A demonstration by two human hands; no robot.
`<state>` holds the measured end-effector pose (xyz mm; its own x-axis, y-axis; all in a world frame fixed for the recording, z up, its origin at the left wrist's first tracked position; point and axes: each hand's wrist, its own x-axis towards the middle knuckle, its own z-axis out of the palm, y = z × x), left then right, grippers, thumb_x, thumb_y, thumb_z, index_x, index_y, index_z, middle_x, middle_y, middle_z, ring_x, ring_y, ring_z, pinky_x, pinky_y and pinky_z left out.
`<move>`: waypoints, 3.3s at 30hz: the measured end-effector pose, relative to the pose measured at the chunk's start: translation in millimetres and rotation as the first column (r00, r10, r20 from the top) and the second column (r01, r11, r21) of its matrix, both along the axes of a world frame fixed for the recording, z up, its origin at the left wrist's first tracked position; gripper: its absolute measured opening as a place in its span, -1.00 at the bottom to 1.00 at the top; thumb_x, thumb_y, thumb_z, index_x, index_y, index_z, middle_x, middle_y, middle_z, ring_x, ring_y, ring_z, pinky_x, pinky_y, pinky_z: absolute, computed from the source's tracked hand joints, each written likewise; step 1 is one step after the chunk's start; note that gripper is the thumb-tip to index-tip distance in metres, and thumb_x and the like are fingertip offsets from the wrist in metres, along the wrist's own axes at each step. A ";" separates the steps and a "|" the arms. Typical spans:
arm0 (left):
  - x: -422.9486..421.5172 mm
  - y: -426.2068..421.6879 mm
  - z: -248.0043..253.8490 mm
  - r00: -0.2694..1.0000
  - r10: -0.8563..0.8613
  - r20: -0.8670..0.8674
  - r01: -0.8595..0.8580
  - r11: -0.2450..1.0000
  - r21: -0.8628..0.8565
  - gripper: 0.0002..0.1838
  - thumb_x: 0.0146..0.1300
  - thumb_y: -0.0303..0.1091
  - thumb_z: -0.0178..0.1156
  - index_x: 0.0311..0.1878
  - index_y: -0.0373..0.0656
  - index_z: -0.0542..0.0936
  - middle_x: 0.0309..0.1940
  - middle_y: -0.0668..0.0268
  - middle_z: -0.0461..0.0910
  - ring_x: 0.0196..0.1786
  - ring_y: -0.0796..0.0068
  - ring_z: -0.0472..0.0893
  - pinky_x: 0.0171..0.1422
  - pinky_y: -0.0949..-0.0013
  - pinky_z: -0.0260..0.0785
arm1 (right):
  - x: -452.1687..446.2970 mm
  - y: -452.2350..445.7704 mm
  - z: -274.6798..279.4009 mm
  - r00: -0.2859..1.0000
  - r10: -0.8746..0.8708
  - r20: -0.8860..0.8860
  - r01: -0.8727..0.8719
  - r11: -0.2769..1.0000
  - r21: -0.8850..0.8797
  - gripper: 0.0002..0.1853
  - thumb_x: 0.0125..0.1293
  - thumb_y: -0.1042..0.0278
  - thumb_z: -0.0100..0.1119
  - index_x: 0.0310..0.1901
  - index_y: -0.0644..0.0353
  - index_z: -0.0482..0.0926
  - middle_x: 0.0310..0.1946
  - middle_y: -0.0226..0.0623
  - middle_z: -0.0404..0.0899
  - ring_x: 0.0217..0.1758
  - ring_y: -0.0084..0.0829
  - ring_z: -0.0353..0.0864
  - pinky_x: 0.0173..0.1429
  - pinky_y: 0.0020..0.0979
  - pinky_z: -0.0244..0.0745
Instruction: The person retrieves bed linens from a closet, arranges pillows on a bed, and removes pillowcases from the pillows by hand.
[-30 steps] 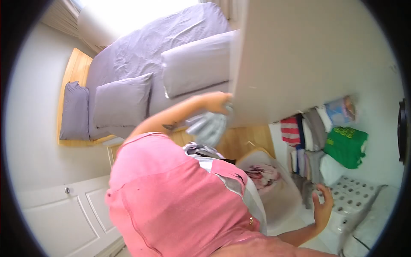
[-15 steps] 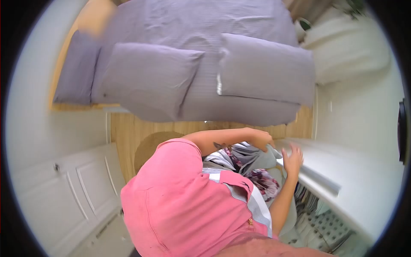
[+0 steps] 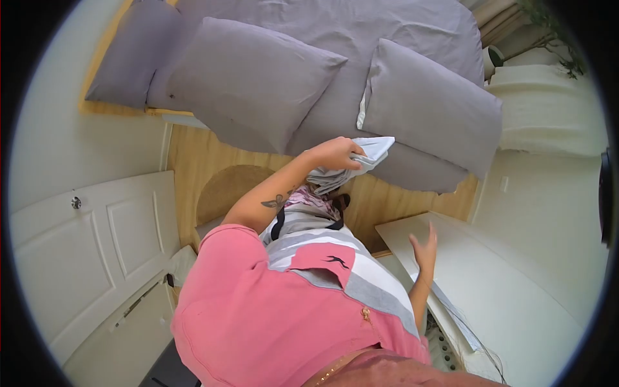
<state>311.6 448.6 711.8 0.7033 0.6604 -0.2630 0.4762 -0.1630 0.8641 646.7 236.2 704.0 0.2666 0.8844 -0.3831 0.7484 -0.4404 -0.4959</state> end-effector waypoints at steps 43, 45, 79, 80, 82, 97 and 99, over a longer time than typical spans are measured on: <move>-470.4 148.5 -249.7 -0.207 0.976 -0.062 -0.925 -0.175 0.338 -0.30 0.12 -0.09 0.15 0.22 -0.36 0.23 0.22 -0.13 0.20 0.28 0.01 0.20 0.34 0.18 0.04 | -236.0 429.7 -230.3 0.659 -0.219 -0.720 0.282 0.959 -0.034 -0.72 0.27 0.36 0.03 -0.01 0.24 0.45 -0.28 -0.34 0.54 -0.35 -0.55 0.53 -0.27 -0.56 0.49; -478.5 154.6 -248.6 -0.210 0.973 -0.091 -0.885 -0.150 0.441 -0.33 0.11 -0.08 0.16 0.23 -0.25 0.25 0.24 -0.10 0.18 0.30 0.02 0.16 0.35 0.17 0.01 | -235.8 420.7 -240.1 0.677 -0.196 -0.709 0.185 0.978 -0.094 -0.70 0.29 0.29 0.01 -0.01 0.23 0.45 -0.28 -0.34 0.54 -0.36 -0.55 0.53 -0.26 -0.55 0.48; -406.5 247.4 177.3 0.698 0.424 0.577 -0.703 0.257 0.663 -0.61 0.31 -0.10 -0.02 -0.38 -0.29 0.51 -0.42 0.21 0.52 -0.36 0.40 0.48 -0.20 0.41 0.32 | -374.1 339.4 20.3 0.565 -0.332 -0.755 0.794 0.467 0.389 -0.65 0.25 0.27 -0.01 0.02 0.27 0.37 -0.17 -0.32 0.43 -0.15 -0.51 0.40 0.03 -0.48 0.29; -383.7 228.1 178.3 0.804 0.340 0.488 -0.586 0.309 0.749 -0.62 0.30 -0.12 0.01 -0.40 -0.29 0.50 -0.43 0.21 0.52 -0.37 0.39 0.47 -0.21 0.43 0.31 | -367.6 350.9 57.8 0.664 -0.191 -0.723 0.731 0.368 0.574 -0.66 0.22 0.30 0.02 0.01 0.25 0.39 -0.16 -0.33 0.43 -0.15 -0.51 0.41 0.00 -0.48 0.31; -363.2 203.7 182.5 0.858 0.225 0.461 -0.513 0.391 0.764 -0.64 0.30 -0.13 0.01 -0.42 -0.28 0.47 -0.44 0.21 0.51 -0.37 0.38 0.46 -0.22 0.43 0.29 | -363.7 354.5 129.5 0.807 0.039 -0.590 0.570 0.216 0.793 -0.69 0.18 0.35 0.05 -0.04 0.22 0.44 -0.15 -0.32 0.44 -0.12 -0.46 0.42 0.00 -0.46 0.32; -314.3 112.9 191.4 0.988 -0.153 -0.018 0.144 0.879 0.455 -0.31 0.08 0.14 0.15 0.04 -0.30 0.32 0.16 0.06 0.27 0.16 0.21 0.31 0.26 0.17 0.06 | -519.3 283.7 140.0 0.979 0.157 0.133 -0.153 0.125 0.980 -0.85 -0.08 0.20 0.10 -0.60 0.06 0.46 -0.58 -0.45 0.52 -0.44 -0.45 0.49 -0.14 -0.35 0.24; -363.2 142.8 172.5 0.965 -0.215 -0.151 0.263 0.791 0.552 -0.38 0.09 0.08 0.14 -0.01 -0.30 0.37 0.06 0.04 0.35 0.05 0.23 0.37 0.13 0.20 0.16 | -534.6 291.4 126.7 0.995 0.083 0.061 -0.056 -0.059 0.997 -0.84 -0.07 0.19 0.09 -0.61 0.06 0.45 -0.59 -0.45 0.52 -0.45 -0.47 0.48 -0.17 -0.35 0.25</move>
<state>-51.6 591.4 884.4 0.8522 0.5214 0.0434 0.4166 -0.7264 0.5467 112.1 527.6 830.7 0.1825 0.3512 0.9184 0.7261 0.5816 -0.3667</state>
